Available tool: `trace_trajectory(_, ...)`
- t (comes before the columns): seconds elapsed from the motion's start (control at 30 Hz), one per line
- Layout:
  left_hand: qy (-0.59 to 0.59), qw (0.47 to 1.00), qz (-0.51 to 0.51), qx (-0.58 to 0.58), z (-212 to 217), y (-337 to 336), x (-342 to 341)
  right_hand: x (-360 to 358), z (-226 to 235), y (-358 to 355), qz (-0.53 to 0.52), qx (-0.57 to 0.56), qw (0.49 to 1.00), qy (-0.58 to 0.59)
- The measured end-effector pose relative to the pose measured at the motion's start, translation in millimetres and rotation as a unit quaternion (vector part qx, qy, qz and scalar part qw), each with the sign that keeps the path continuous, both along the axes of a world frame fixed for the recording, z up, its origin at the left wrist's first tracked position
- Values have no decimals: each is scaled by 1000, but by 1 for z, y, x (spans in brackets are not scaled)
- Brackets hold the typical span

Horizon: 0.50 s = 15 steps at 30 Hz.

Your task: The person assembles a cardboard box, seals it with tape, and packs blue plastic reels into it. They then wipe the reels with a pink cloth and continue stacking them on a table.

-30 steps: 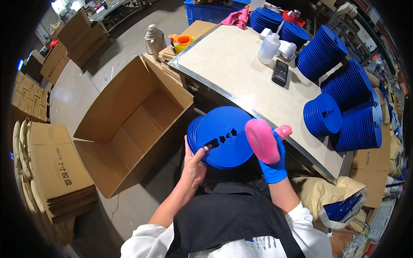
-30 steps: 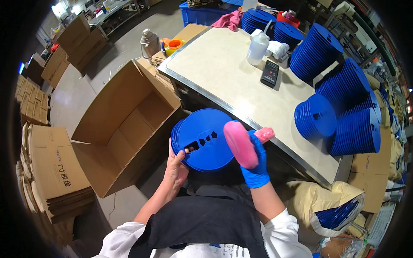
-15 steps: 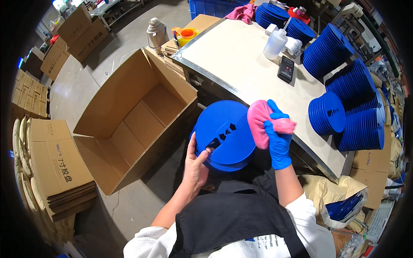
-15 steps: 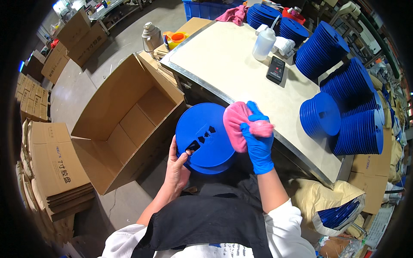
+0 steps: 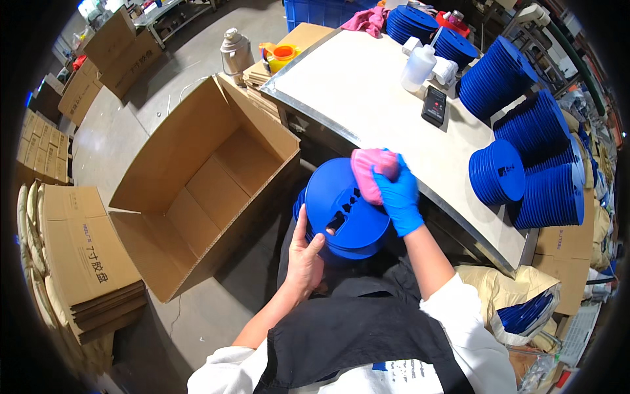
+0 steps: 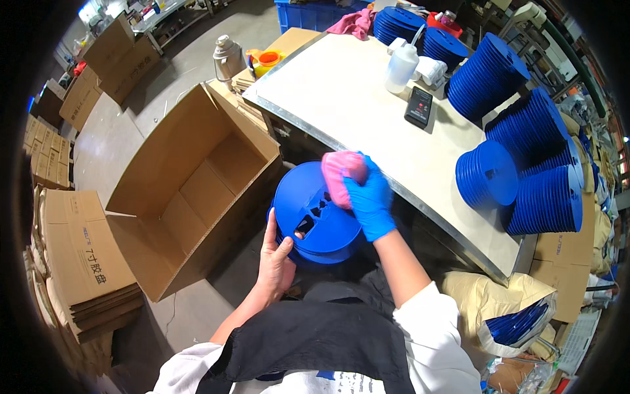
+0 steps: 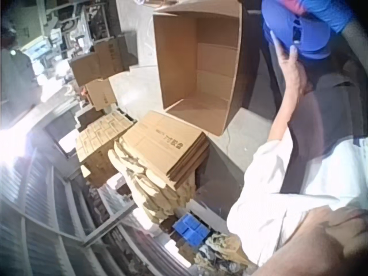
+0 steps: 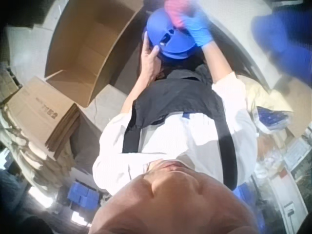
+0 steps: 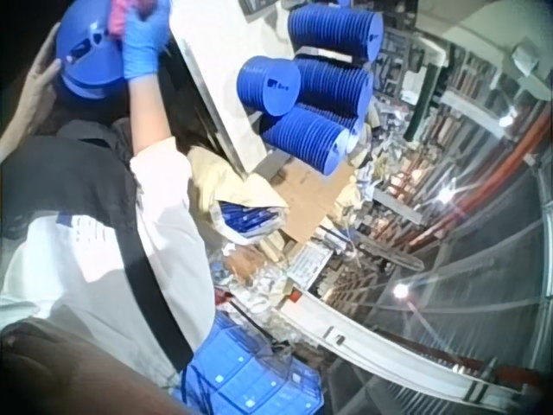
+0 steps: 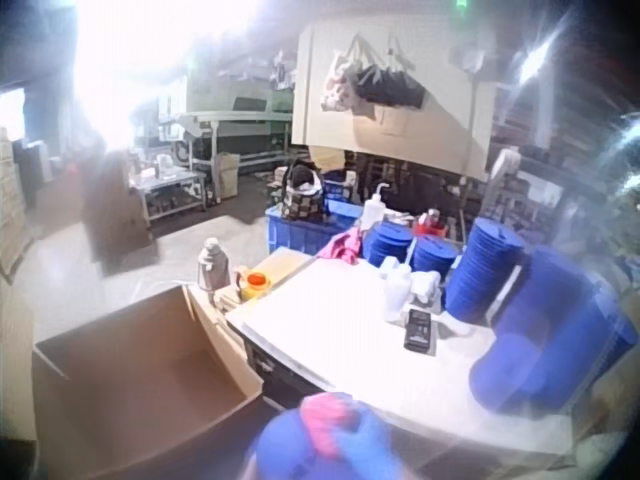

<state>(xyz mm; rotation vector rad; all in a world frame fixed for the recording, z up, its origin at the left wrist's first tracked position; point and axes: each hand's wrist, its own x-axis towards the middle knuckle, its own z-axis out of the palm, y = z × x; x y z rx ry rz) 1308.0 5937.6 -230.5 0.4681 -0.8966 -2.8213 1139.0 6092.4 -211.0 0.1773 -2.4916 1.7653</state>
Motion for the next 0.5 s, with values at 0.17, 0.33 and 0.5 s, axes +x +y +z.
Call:
trace_trajectory(0.17, -6, 1000, 11, 26, -25, -8, 7, 37, 35, -51, 356, 31, 924, 133)
trace_trajectory(0.33, 13, 979, -8, 201, 2, -21, 5, 68, 37, -29, 433, 156, 822, 336)
trace_trajectory(0.5, -43, 999, 2, 14, -10, -22, -4, 58, 2, 20, 213, 61, 960, 174)
